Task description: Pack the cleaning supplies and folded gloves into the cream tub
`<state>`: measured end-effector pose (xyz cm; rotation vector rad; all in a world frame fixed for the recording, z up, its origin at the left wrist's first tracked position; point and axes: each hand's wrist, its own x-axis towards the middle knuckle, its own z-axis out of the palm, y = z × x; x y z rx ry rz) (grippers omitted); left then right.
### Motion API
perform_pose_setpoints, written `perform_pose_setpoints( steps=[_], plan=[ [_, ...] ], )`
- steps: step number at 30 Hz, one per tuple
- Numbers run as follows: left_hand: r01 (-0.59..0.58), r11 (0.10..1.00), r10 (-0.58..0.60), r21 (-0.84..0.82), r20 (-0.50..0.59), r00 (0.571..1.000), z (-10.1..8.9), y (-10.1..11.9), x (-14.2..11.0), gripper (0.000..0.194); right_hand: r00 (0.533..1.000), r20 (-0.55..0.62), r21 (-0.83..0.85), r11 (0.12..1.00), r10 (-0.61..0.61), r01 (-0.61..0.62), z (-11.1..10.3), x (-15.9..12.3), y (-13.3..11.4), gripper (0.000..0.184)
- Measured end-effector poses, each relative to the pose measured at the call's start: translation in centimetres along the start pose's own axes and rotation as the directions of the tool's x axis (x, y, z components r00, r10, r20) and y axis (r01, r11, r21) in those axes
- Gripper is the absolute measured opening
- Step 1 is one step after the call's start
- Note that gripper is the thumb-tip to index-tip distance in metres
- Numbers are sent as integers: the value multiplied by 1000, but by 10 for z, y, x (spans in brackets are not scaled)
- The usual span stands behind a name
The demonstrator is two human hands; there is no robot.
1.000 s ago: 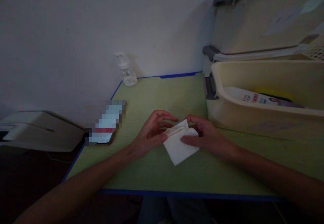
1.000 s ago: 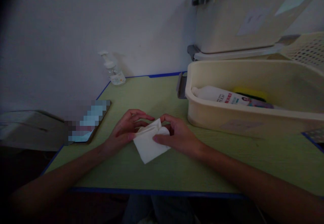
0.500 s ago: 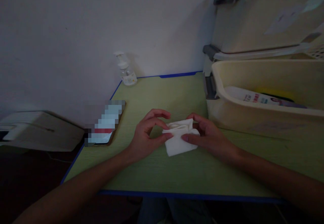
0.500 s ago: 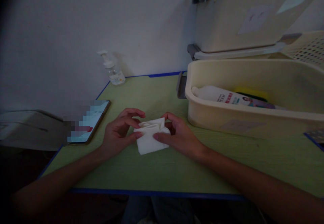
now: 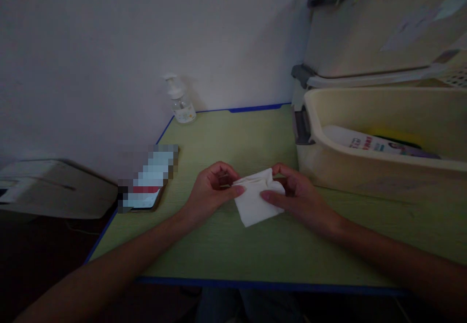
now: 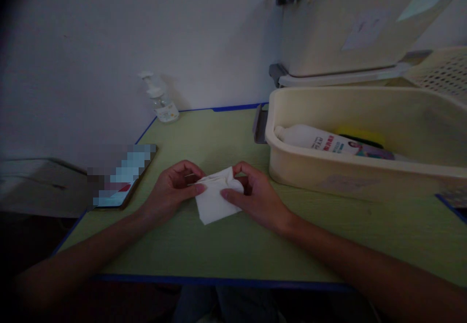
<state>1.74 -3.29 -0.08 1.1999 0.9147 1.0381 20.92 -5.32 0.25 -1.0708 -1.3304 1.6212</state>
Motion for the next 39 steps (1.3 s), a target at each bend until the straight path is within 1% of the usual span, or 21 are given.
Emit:
perform_pose_setpoints(
  steps=[2, 5, 7, 9, 14, 17, 20, 23, 25, 29, 36, 39],
  plan=[
    [43, 999, -43, -2, 39, 998, 0, 2, 0, 34, 1000, 0, -15, 1000, 2, -2, 0, -1, 0, 34],
    [103, 994, -108, 39, 162, 981, 2, 5, -2, 41, 999, 30, -32, 999, -19, 20, 0, -2, 0, 31],
    [141, 987, -157, 84, 238, 959, 4, 6, -5, 36, 997, 55, -48, 998, -47, 50, 0, -2, 0, 29],
    [183, 976, -209, 116, 286, 935, 7, 5, -8, 29, 995, 72, -72, 994, -73, 78, 1, -1, 0, 27],
    [257, 945, -309, 203, 293, 905, 9, 3, -12, 29, 985, 117, -137, 981, -124, 140, 0, -1, -1, 22],
    [294, 937, -343, 189, 337, 877, 7, 1, -9, 30, 986, 114, -183, 973, -121, 141, -1, -1, -2, 21],
    [318, 934, -357, 165, 359, 862, 5, -2, -7, 32, 989, 114, -189, 975, -97, 117, -2, 0, -2, 24],
    [343, 927, -375, 151, 359, 854, 4, -4, -6, 31, 990, 122, -172, 981, -73, 93, -3, 0, -2, 28],
    [359, 922, -388, 147, 361, 848, 5, -4, -7, 29, 991, 119, -169, 982, -61, 81, -4, 0, -1, 35],
    [369, 917, -400, 154, 356, 845, 7, -4, -8, 27, 994, 89, -216, 973, -67, 85, -5, 0, 2, 42],
    [356, 913, -405, 198, 353, 843, 8, -4, -7, 31, 982, 41, -357, 915, -183, 186, -5, -1, 4, 32],
    [352, 914, -404, 204, 361, 840, 8, -5, -7, 30, 976, 39, -381, 900, -214, 212, -4, -3, 3, 31]
  ],
)
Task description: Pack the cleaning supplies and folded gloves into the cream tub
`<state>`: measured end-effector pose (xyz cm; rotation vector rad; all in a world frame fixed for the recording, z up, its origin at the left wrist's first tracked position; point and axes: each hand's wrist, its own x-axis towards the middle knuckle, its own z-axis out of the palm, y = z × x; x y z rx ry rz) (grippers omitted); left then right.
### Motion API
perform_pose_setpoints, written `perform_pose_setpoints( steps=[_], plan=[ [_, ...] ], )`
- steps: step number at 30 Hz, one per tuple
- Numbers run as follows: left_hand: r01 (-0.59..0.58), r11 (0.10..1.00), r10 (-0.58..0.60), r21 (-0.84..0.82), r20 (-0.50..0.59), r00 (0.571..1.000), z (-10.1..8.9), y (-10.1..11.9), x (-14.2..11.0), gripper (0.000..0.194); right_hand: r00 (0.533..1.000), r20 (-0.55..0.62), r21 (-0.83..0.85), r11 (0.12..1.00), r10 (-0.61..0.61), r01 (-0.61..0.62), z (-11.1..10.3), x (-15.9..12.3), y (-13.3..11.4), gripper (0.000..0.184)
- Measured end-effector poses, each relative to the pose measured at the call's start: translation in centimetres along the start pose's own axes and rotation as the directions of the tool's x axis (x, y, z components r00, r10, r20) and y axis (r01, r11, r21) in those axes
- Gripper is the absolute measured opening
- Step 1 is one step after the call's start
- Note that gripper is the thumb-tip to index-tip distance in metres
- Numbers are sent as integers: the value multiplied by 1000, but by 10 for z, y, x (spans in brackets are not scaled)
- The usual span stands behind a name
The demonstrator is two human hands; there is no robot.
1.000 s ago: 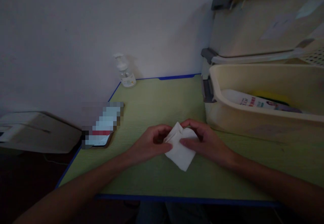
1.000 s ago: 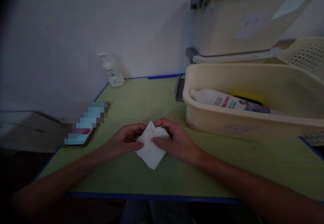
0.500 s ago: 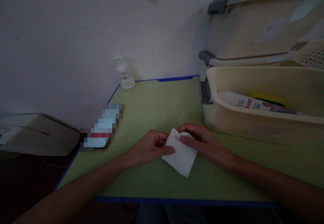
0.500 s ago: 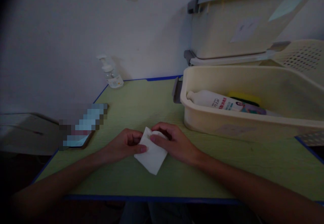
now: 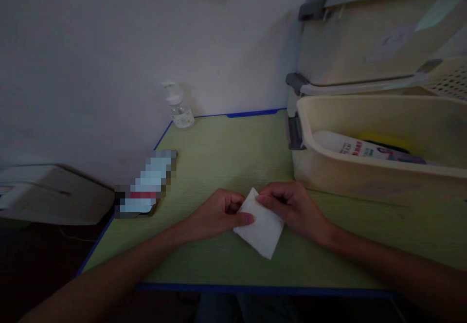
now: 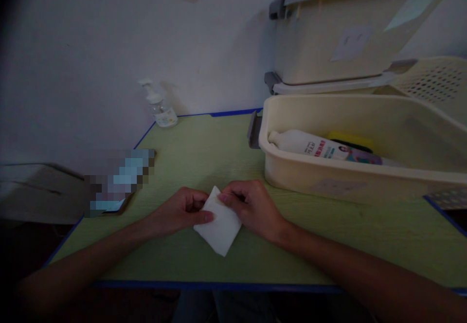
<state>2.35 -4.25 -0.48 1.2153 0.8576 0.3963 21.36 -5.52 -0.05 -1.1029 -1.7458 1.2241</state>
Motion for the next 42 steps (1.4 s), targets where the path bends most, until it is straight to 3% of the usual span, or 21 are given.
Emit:
perform_pose_setpoints(
  steps=[8, 12, 17, 32, 42],
  plan=[
    [4, 1000, -5, -22, -35, 999, -2, 0, 1, 32, 995, 73, 140, 987, 70, -80, -2, 5, 1, 39],
    [-1, 999, 0, -46, -31, 1000, -4, 0, 0, 36, 997, 41, 155, 985, 70, -76, -5, 6, -1, 43],
    [0, 1000, -1, -29, -34, 999, -6, 0, 1, 41, 997, 69, 208, 977, 39, -52, -7, 6, -1, 33],
    [29, 1000, -29, -1, 38, 999, -6, 1, 2, 44, 997, 74, 140, 990, -16, 6, -3, 5, 4, 22],
    [30, 1000, -30, 6, 35, 999, -8, -1, 1, 42, 997, 73, 168, 986, 0, -12, -1, 5, 5, 29]
  ],
)
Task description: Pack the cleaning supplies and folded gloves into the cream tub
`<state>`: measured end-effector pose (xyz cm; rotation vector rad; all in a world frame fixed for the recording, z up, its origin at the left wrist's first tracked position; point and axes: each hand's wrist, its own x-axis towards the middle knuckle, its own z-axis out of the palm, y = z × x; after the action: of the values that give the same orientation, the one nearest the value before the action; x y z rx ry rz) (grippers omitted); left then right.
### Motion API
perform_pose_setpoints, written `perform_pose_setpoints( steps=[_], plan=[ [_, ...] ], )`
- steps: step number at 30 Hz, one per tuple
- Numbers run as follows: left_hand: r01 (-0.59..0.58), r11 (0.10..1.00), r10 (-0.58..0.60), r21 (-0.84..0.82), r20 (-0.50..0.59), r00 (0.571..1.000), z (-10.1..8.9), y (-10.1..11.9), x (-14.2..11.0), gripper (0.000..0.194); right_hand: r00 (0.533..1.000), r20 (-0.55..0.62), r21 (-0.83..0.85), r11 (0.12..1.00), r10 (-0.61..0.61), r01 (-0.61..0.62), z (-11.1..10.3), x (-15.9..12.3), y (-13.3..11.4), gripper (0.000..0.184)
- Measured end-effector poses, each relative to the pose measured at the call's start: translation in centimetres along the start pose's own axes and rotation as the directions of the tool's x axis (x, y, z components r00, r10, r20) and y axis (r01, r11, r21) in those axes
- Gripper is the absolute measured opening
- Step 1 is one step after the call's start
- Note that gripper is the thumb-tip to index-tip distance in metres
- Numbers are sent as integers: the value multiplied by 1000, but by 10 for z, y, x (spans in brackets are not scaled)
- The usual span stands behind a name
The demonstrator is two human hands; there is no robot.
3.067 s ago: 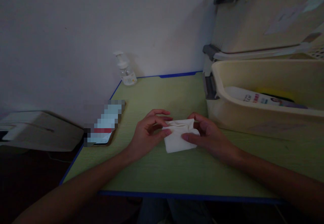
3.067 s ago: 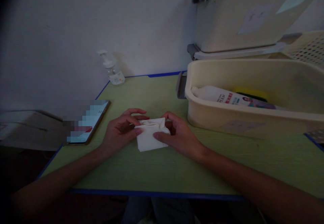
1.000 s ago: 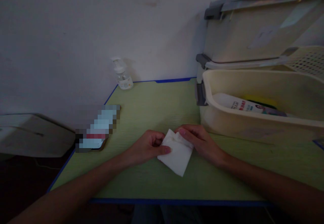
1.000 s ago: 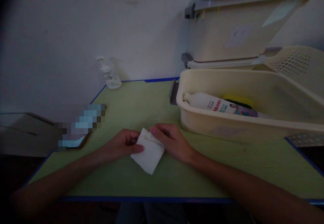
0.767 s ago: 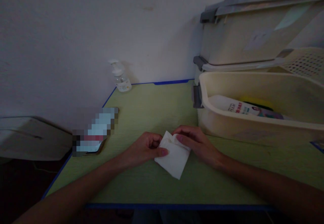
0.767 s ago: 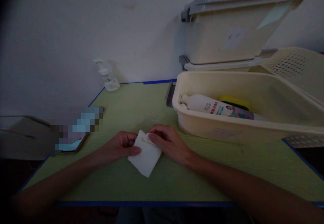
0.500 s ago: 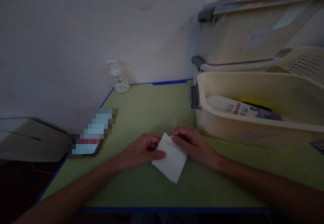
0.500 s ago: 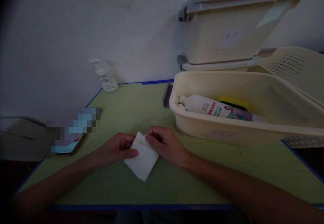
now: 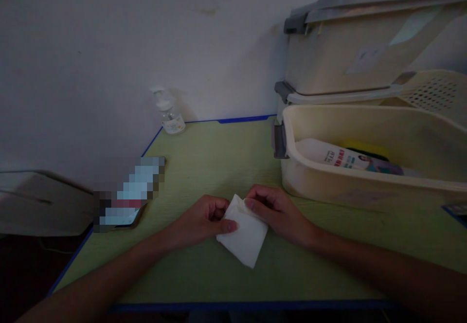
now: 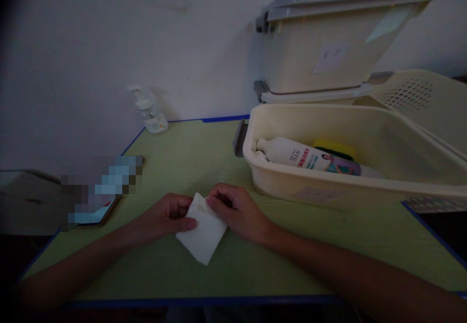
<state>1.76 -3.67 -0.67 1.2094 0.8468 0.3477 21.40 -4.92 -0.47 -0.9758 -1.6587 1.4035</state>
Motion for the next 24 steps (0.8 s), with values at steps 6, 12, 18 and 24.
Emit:
perform_pose_setpoints(
  steps=[6, 12, 18, 24],
  plan=[
    [7, 1000, -9, -28, -69, 998, -1, -2, -1, 44, 999, -48, 36, 999, -4, 6, -3, 2, -2, 35],
    [-27, 999, 23, -18, -195, 980, -10, 7, -4, 40, 993, -112, 214, 977, 22, 2, -1, 2, 3, 27],
    [-121, 992, 97, -46, -357, 929, -25, 13, -2, 41, 993, -115, 121, 992, -34, 48, 1, -10, -1, 11],
    [-155, 987, 147, 35, -570, 809, -32, 32, -2, 37, 996, -48, 18, 997, -70, 71, 0, -14, -5, 7]
  ],
)
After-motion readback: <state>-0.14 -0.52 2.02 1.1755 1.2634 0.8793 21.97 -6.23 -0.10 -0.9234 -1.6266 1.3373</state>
